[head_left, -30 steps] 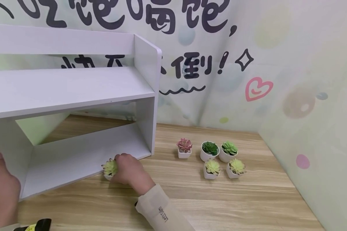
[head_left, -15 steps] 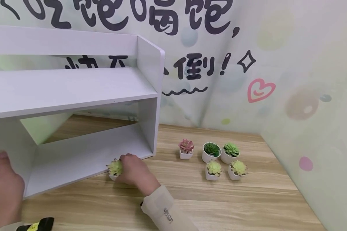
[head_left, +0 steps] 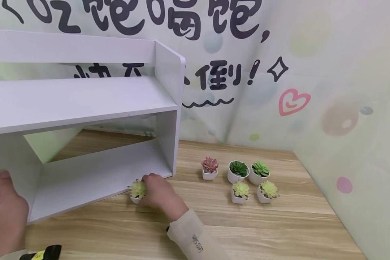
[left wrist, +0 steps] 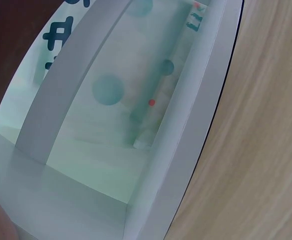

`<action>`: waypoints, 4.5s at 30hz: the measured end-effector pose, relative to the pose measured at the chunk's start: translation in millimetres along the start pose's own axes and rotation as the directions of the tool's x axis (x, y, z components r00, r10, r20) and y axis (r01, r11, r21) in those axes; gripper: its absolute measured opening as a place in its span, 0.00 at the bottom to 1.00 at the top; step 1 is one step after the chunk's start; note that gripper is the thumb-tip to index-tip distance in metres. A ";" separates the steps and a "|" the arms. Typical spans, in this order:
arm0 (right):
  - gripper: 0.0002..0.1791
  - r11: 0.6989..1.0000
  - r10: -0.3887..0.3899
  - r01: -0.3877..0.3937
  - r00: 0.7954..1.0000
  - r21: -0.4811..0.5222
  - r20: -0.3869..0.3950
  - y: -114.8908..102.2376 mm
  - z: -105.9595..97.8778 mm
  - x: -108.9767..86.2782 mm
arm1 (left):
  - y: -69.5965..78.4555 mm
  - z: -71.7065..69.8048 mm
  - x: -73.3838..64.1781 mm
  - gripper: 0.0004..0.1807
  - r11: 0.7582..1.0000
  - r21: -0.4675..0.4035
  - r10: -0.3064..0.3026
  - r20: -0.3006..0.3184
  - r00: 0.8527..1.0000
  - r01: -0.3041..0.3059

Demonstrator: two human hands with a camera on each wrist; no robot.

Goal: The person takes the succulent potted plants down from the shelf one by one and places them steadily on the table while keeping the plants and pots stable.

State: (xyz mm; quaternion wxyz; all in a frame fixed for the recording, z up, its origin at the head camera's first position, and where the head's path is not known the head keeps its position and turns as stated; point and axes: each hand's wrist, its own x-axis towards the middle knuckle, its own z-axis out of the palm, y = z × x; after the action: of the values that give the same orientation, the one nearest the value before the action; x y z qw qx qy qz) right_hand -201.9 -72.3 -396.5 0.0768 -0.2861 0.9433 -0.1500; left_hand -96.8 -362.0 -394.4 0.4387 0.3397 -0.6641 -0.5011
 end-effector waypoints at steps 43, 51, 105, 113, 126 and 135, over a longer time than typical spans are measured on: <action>0.30 0.991 0.031 -0.034 0.999 0.132 0.023 51.7 -12.8 -20.1 | -5.0 0.1 4.6 0.37 0.999 0.020 0.041 -0.010 0.999 -0.041; 0.37 0.992 0.043 -0.047 0.999 0.121 0.030 60.8 -16.6 -24.8 | -1.7 0.6 3.6 0.36 0.996 0.055 0.075 -0.025 0.997 -0.074; 0.33 0.989 0.049 -0.054 0.998 0.135 0.038 130.0 -47.8 -45.7 | -8.2 -2.8 3.5 0.33 0.980 0.199 -0.018 -0.018 1.000 0.021; 0.36 0.986 0.100 -0.105 0.994 0.126 0.052 135.9 -54.9 -50.5 | -6.2 -4.9 2.1 0.34 0.957 0.270 -0.104 -0.027 0.994 0.107; 0.38 0.980 0.136 -0.140 0.990 0.138 0.038 145.6 -58.0 -51.3 | -14.5 -4.8 6.2 0.31 0.971 0.240 0.005 0.009 1.000 -0.007; 0.38 0.987 0.131 -0.133 0.991 0.087 0.030 150.3 -59.3 -52.7 | -14.8 -5.5 3.2 0.31 0.977 0.215 -0.001 0.030 1.000 -0.005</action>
State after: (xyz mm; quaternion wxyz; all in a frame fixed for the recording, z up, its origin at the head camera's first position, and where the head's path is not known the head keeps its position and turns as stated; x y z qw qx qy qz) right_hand -249.7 90.5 -386.6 0.1103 -0.2212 0.9515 -0.1829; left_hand -92.8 -370.8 -407.3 0.3900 0.3770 -0.7212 -0.4309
